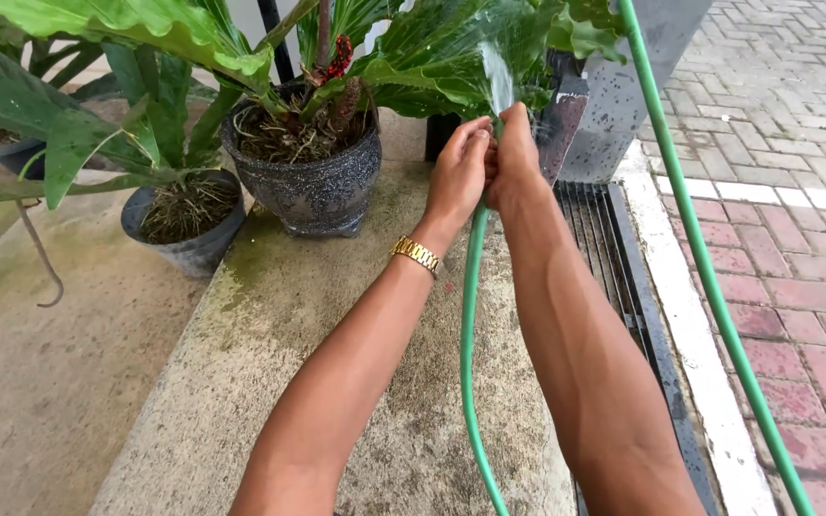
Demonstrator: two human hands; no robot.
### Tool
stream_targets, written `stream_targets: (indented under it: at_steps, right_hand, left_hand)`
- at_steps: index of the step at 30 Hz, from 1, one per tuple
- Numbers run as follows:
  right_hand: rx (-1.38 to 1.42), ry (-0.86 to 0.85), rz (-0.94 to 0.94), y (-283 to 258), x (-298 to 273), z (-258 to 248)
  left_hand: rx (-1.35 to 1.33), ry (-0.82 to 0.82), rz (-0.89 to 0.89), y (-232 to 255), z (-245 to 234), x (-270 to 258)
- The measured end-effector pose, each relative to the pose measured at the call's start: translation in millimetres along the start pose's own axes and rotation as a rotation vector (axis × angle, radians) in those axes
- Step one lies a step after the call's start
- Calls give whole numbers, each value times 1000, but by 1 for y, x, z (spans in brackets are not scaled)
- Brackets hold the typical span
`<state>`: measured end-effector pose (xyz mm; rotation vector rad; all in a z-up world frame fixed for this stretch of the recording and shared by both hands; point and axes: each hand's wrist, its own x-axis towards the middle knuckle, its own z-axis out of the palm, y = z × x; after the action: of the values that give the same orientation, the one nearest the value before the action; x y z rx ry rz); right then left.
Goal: Watering several potted plants located in an entryway area using a garden hose.
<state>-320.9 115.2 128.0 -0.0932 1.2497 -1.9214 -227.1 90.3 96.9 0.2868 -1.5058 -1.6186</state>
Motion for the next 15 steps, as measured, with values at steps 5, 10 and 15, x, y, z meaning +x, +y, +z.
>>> stream_targets:
  at_steps: [5, 10, 15]
  right_hand:
    - [138, 37, -74, -4, 6, 3]
    - [-29, -25, -53, -6, -16, 10]
    - [-147, -179, 137, 1, -38, 26]
  left_hand:
    - [-75, -63, 27, -2, 0, 5]
    - [47, -28, 24, 12, -6, -1]
    - [-14, 145, -147, 27, -28, -10]
